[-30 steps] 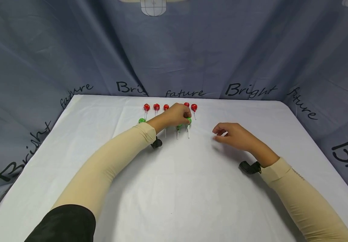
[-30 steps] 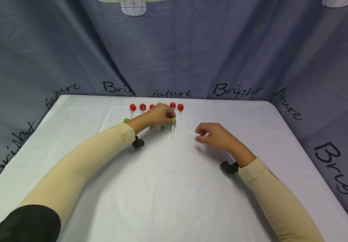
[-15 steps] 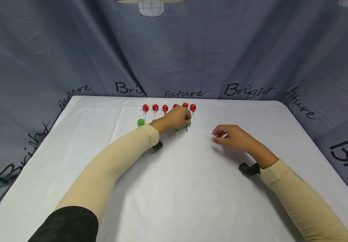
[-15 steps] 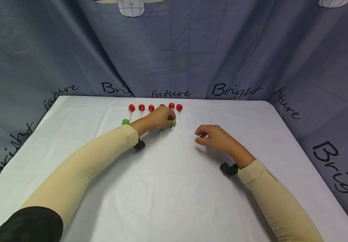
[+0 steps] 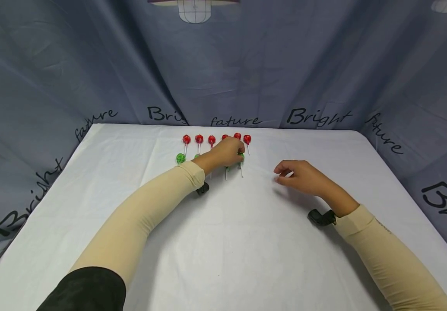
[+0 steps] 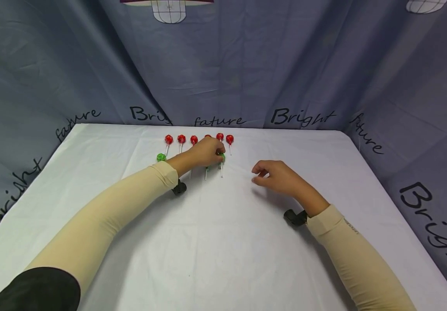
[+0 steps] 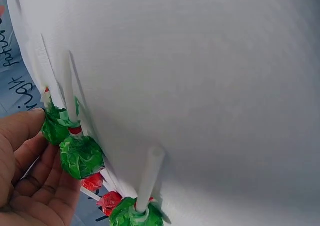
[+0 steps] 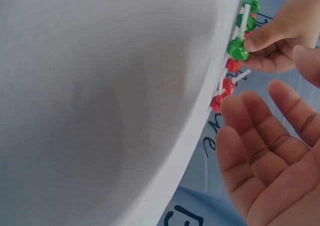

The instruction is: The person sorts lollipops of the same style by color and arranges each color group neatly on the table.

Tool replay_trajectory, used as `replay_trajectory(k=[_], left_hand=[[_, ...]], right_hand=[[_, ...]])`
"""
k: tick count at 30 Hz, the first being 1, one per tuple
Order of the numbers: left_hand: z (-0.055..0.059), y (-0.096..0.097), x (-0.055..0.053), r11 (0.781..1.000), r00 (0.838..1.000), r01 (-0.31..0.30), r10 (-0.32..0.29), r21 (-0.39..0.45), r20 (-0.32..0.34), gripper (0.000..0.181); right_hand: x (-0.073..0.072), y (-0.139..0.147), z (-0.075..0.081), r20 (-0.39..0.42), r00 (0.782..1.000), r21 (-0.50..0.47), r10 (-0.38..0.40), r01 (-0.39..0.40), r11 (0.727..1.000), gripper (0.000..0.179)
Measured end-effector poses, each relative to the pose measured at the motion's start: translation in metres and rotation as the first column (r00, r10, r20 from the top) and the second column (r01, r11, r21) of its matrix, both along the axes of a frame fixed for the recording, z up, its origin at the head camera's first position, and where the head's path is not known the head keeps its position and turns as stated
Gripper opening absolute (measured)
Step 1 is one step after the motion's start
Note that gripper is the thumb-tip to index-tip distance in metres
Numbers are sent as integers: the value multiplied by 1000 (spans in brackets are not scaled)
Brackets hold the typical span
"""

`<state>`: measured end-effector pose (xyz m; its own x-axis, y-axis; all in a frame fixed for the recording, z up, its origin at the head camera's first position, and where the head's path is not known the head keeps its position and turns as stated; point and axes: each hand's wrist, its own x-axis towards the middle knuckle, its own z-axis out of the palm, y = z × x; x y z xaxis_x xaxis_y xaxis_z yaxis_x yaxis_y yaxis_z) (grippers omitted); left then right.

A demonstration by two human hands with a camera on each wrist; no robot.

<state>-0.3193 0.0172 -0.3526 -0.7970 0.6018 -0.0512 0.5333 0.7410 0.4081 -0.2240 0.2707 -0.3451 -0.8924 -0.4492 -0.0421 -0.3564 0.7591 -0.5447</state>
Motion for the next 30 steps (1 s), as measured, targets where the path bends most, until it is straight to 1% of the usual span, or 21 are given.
replay_trajectory(k=[4,6,13,17,22,30], left_hand=[[1,-1,-1,999,998,3,-5,-33,-58,26],[1,-1,-1,999,998,8,-10,-32,-69,26],[-1,-1,1,999,998,37,-38,-32,-56,28],[-3,0,4,998,997,46,-49,-44,-67,26],[-1,2,7,998,996,44,-47,-45,-72,27],[-2,4,7,998,996,41,-46,-53,-82,23]], right_hand=[[1,3,1,5,1000,3,-13,13,1000,22],[2,5,1,6,1000,6,-21,21,1000,22],[2,7,0,18,999,-9,-26,26,1000,22],[2,6,-1,20,1000,-15,-24,24,1000,21],[3,7,0,10,1000,-16,-25,25,1000,21],[4,5,2,3,1000,-29,-12,12,999,21]])
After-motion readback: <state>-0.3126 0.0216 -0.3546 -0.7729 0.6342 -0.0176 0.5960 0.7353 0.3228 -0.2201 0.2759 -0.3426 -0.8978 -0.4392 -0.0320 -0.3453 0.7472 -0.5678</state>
